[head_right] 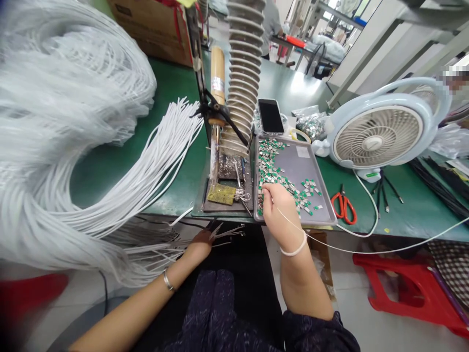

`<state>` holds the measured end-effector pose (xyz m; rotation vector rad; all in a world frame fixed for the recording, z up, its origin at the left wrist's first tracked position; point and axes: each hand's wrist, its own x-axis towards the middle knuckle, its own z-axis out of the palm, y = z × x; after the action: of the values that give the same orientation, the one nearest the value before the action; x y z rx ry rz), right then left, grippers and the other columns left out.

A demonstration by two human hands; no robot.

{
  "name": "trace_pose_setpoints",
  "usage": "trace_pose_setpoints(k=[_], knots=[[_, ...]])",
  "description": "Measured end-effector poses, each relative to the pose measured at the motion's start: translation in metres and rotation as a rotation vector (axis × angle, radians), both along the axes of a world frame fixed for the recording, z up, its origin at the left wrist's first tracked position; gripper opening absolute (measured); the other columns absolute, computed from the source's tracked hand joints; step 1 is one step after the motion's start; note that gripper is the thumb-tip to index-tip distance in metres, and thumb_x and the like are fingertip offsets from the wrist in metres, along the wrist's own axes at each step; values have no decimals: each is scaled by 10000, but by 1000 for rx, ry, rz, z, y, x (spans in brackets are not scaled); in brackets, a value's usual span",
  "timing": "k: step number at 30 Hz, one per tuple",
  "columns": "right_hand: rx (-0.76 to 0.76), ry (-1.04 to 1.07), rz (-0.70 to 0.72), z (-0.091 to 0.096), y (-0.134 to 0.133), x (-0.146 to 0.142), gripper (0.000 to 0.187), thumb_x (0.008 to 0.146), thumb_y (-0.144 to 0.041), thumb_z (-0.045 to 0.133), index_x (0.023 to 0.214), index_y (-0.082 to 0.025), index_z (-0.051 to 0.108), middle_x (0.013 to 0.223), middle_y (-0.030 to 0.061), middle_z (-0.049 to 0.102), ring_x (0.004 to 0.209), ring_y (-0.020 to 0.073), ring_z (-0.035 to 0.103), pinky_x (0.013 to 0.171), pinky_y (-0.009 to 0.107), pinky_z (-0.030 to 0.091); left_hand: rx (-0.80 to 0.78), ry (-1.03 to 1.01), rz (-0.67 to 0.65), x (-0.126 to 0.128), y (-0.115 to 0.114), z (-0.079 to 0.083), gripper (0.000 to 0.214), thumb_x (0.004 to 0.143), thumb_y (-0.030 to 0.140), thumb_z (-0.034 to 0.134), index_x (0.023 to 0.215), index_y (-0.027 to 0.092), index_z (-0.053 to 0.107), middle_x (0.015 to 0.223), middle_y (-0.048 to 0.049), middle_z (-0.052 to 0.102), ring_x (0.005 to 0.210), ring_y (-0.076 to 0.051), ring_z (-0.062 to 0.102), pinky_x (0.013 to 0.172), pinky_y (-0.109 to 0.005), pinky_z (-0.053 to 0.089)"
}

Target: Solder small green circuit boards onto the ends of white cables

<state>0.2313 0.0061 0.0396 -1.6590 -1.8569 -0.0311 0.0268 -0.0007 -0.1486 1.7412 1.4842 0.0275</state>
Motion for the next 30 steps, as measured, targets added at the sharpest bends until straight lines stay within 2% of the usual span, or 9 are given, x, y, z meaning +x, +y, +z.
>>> trace_pose_setpoints(k=[2,4,6,11,16,19,22,30], knots=[[-15,17,-3,3,1,3,199,870,-201,406,886,-195,605,829,68,675,768,202,619,712,335,471,38,-66,-8,-2,-7,12,284,867,296,545,1116,161,564,1150,-84,588,986,-213,589,831,-429,493],[-39,17,-4,5,3,7,201,865,-199,408,886,-190,608,833,71,677,770,205,622,709,338,473,69,-159,-45,-6,-14,28,146,862,153,499,904,151,639,1069,-96,629,1003,-210,584,896,-380,442],[-63,9,-5,7,7,9,190,851,-194,423,878,-186,611,844,76,679,791,210,624,721,341,474,86,-255,-84,-11,-21,46,183,821,104,495,732,169,640,970,-95,657,963,-219,598,867,-334,436],[-176,-50,20,8,12,11,157,802,-167,477,881,-181,612,836,71,666,776,204,610,708,327,469,79,-485,-138,-21,-30,97,177,829,182,464,766,202,627,791,-27,665,760,-167,611,732,-267,458],[-210,-91,86,5,11,13,168,786,-144,481,897,-195,595,799,43,628,724,178,582,681,301,458,-76,-799,274,-23,-28,138,133,797,293,546,765,184,615,604,-8,605,563,-144,535,549,-249,401],[-186,-100,90,0,11,13,175,788,-143,473,914,-187,586,839,62,621,760,193,580,707,322,463,-167,-949,396,-18,-22,150,171,791,344,581,820,176,592,564,26,552,440,-78,393,436,-209,284],[-163,-78,84,-2,11,14,179,796,-147,467,928,-185,582,849,69,617,757,198,578,704,331,465,-226,-1072,457,-10,-15,157,200,787,356,603,839,167,567,541,53,513,407,-38,307,409,-185,207],[-60,11,24,3,2,8,120,847,-182,450,828,-191,567,767,45,589,693,172,546,650,297,433,-255,-1181,497,2,-7,166,197,800,334,610,872,166,537,537,61,529,398,-15,318,397,-158,190]])
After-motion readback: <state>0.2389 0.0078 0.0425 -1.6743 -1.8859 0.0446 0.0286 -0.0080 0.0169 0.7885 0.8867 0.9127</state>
